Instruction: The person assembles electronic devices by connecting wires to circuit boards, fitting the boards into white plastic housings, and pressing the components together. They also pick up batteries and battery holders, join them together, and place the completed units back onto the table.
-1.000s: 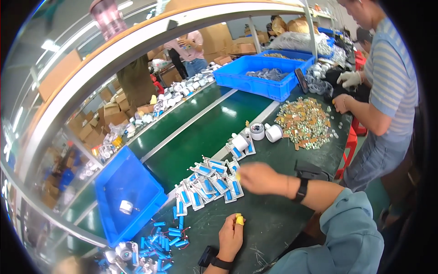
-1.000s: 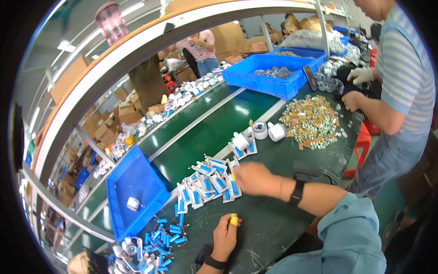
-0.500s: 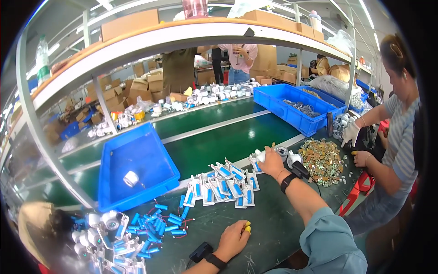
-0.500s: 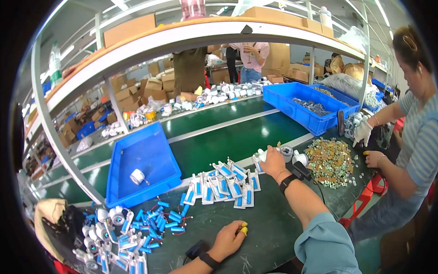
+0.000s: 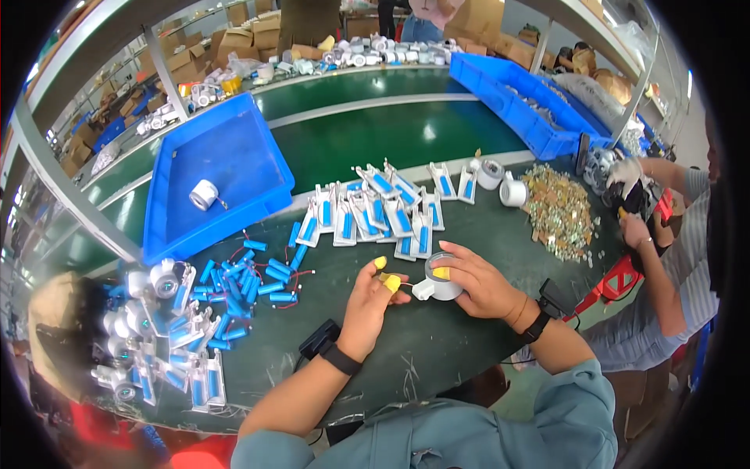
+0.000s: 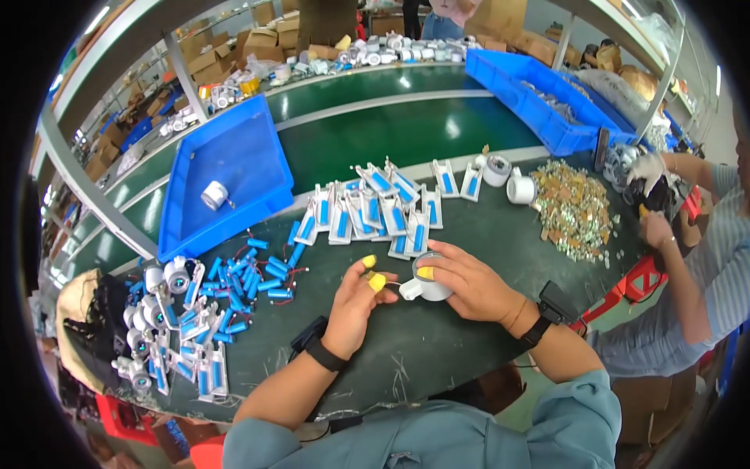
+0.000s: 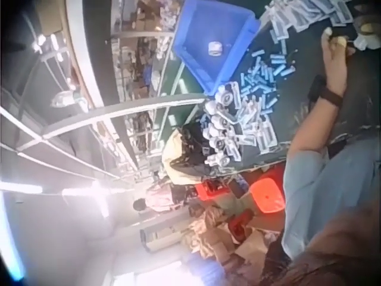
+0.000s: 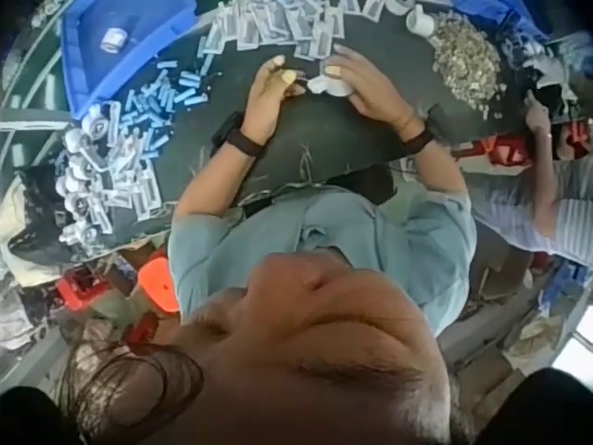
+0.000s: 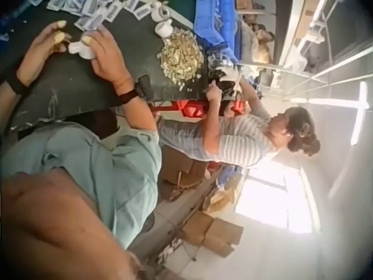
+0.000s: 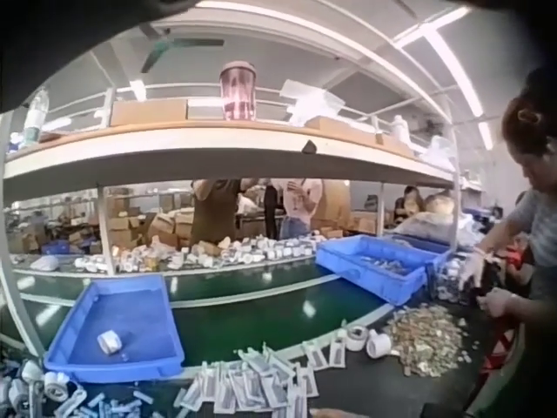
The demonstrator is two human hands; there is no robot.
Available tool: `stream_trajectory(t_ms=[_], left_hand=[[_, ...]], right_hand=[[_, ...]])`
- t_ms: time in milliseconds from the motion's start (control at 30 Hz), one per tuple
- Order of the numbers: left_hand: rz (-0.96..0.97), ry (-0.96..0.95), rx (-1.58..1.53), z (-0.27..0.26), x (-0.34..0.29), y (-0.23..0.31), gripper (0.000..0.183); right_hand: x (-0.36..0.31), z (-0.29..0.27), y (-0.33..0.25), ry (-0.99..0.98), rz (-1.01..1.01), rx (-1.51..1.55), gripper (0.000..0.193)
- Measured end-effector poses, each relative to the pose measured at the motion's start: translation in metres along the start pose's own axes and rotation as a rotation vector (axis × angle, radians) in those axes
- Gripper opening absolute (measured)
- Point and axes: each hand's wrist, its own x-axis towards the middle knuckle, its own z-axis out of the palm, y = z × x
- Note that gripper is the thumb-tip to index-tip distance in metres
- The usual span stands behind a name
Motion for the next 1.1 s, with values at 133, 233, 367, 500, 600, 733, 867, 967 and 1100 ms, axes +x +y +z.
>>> stream_trajectory(t_ms=[133,233,367,500,600,733,867,967,1100], left_hand=[[-0.068,-0.058,0.29,-0.005,-0.002,-0.014,0.027],[-0.121,-0.071,0.405,0.001,-0.007,-0.014,0.02],[-0.144,-0.118,0.35,0.001,-0.01,-0.019,0.02],[-0.275,-0.248,0.158,0.013,-0.015,-0.013,0.022],[-0.245,-0.232,0.309,0.018,-0.02,-0.002,0.023],[0.395,0.013,0.981,0.005,-0.012,0.026,0.022],[0.514,0.219,1.399,-0.032,-0.003,0.076,0.018],[0.501,0.368,1.557,-0.067,-0.001,0.093,0.018],[0.354,0.372,1.787,-0.089,0.023,0.094,0.029]], right_hand=[[-0.015,0.009,-0.002,-0.011,0.035,-0.006,0.048],[-0.02,0.015,-0.014,0.139,0.256,-0.007,0.049],[-0.038,0.032,-0.053,0.346,0.625,0.001,0.042],[-0.033,0.04,-0.077,0.224,1.12,1.473,0.026],[-0.018,0.043,-0.084,0.292,1.14,1.755,0.025],[-0.024,0.044,-0.075,0.298,1.163,1.718,0.026],[-0.044,0.051,-0.069,0.274,1.055,1.675,0.027],[-0.048,0.051,-0.074,0.36,0.977,1.773,0.029],[-0.048,0.056,-0.071,0.341,0.917,1.849,0.033]])
